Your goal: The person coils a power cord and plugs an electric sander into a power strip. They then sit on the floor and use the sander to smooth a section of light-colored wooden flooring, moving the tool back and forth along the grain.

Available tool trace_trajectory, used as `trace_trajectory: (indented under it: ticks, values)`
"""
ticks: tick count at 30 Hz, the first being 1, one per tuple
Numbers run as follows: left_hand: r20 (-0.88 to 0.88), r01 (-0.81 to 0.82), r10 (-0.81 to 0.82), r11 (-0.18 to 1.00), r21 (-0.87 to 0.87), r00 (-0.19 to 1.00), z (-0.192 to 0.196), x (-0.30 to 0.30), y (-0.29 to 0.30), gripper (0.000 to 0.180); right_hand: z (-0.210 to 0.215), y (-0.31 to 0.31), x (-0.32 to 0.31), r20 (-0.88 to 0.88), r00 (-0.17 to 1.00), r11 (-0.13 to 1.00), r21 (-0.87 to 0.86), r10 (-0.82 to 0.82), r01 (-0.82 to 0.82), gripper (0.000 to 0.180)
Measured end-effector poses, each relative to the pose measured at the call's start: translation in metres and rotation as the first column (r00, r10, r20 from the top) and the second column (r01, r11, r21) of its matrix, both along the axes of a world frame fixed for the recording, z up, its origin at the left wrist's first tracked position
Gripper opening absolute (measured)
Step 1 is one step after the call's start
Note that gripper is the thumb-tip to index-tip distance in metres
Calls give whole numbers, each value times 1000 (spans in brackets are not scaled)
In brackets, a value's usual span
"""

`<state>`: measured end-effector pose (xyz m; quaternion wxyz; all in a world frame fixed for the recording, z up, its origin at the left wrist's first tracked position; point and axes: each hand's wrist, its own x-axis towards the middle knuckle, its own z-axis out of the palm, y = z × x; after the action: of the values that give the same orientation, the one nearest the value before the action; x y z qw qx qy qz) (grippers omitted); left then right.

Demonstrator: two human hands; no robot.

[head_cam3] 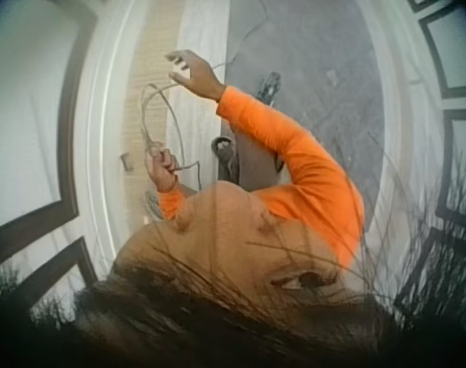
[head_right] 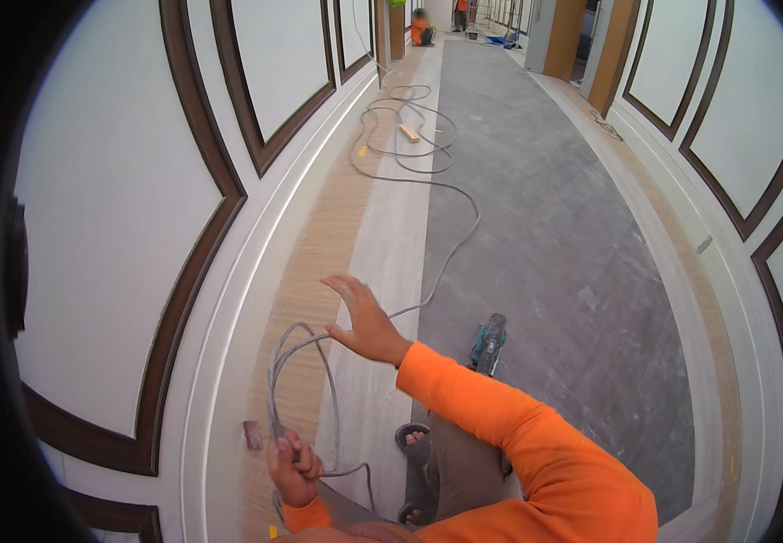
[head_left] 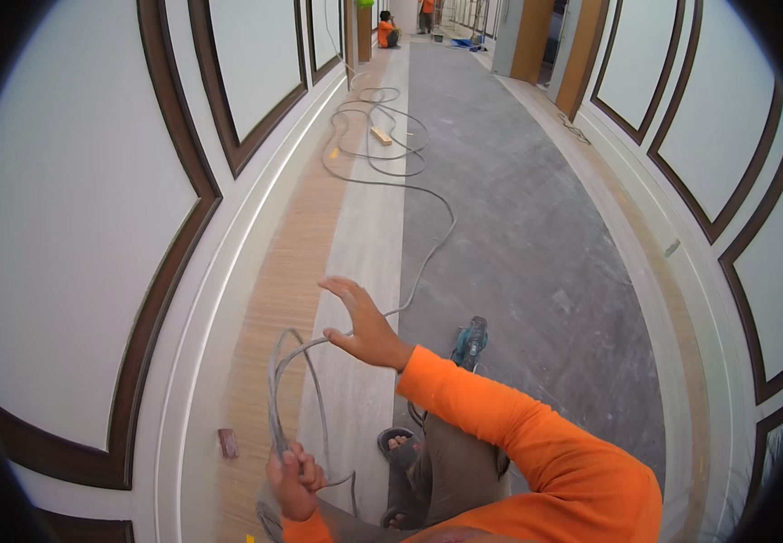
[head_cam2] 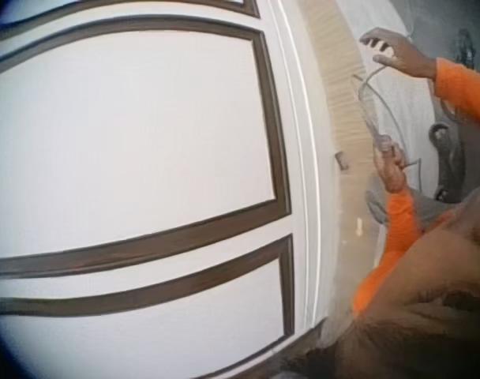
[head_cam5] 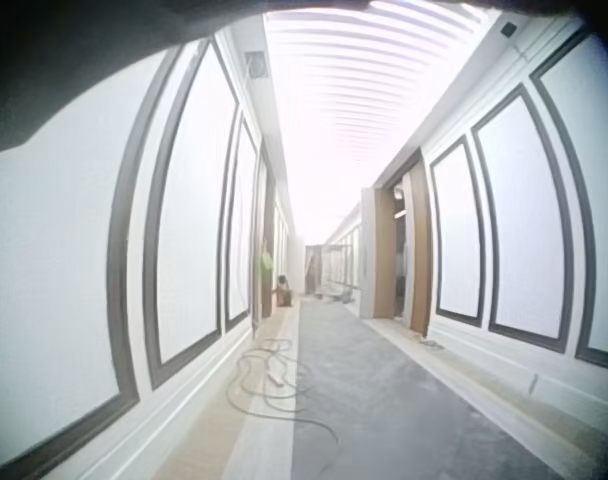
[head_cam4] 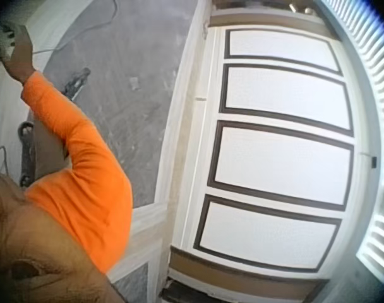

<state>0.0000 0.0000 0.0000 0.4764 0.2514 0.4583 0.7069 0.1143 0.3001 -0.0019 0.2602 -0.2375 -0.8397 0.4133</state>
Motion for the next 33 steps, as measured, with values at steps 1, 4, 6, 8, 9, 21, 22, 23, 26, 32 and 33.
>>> trace_trajectory:
  ticks: [1,4,6,8,9,21,22,23,26,32,33]
  values:
    - [-25,104,-103,994,29,994,10,-9,-11,45,-6,2,-1,-11,999,967,252,-36,37,94]
    - [-1,355,-366,900,252,930,29,-46,-34,37,-23,1,-18,21,998,954,294,53,-57,90]
    - [54,250,-303,863,439,952,46,-54,-52,32,-23,-3,-31,103,987,993,11,120,-121,79]
    - [88,82,-162,811,579,983,72,-61,-63,30,-24,9,-31,295,939,975,-185,177,-125,65]
    - [59,68,-135,774,630,989,84,-71,-71,29,-27,11,-34,373,901,951,-285,223,-117,59]
    - [161,-508,496,722,469,853,71,-134,-116,23,-101,-36,-37,800,550,858,89,241,-506,52]
    - [132,-549,535,784,290,834,68,-128,-100,17,-94,-55,-35,782,544,778,126,304,-616,46]
    - [176,-616,598,785,65,782,70,-115,-74,14,-90,-72,-30,767,526,688,157,367,-709,40]
    - [24,-417,428,891,-180,904,26,-100,-26,18,-56,-111,-28,606,561,496,295,564,-817,22]
    - [-292,-88,12,965,-248,956,-34,-44,27,26,4,-113,-28,100,758,596,556,644,-580,25]
    - [-221,-46,-6,973,-228,975,-18,-33,36,28,5,-110,-25,90,799,651,530,595,-544,30]
